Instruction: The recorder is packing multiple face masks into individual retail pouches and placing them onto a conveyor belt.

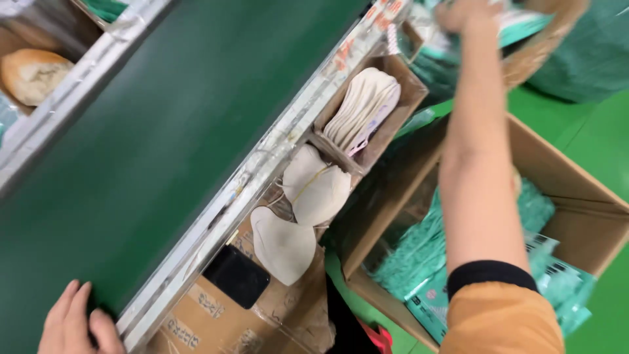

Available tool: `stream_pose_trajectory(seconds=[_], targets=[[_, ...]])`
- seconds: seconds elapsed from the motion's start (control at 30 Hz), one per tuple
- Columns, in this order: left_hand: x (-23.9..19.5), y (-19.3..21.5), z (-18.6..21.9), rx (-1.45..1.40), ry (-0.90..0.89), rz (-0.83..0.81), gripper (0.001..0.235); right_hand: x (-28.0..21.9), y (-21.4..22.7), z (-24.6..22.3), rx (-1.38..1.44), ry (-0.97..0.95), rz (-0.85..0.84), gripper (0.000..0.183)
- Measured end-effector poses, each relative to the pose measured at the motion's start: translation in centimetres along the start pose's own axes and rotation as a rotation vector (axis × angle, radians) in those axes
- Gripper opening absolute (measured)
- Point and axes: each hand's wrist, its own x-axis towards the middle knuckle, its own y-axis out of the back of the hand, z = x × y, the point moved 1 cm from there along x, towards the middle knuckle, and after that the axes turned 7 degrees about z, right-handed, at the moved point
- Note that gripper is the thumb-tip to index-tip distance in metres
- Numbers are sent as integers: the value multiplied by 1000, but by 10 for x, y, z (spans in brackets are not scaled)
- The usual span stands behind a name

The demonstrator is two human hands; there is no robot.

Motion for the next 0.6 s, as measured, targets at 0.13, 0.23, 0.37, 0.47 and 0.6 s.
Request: stream_pose_trajectory(seconds=[0.13, 0.23, 0.37, 0.47, 0.6], targets=[[44, 26, 72, -44, 104, 77, 25, 11, 12, -16, 48, 106, 100, 63], [53, 44, 96, -61, 131, 84, 27, -17, 31, 2, -104, 253, 507, 58], [37, 34, 83, -111, 193, 151, 30, -38, -5, 72, -200, 432, 504, 39], [22, 32, 72, -44, 57, 293, 31, -90, 34, 27, -225, 464, 321, 52], [10, 63, 67, -146, 35, 411, 39, -246, 100, -43, 137, 799, 626, 38]])
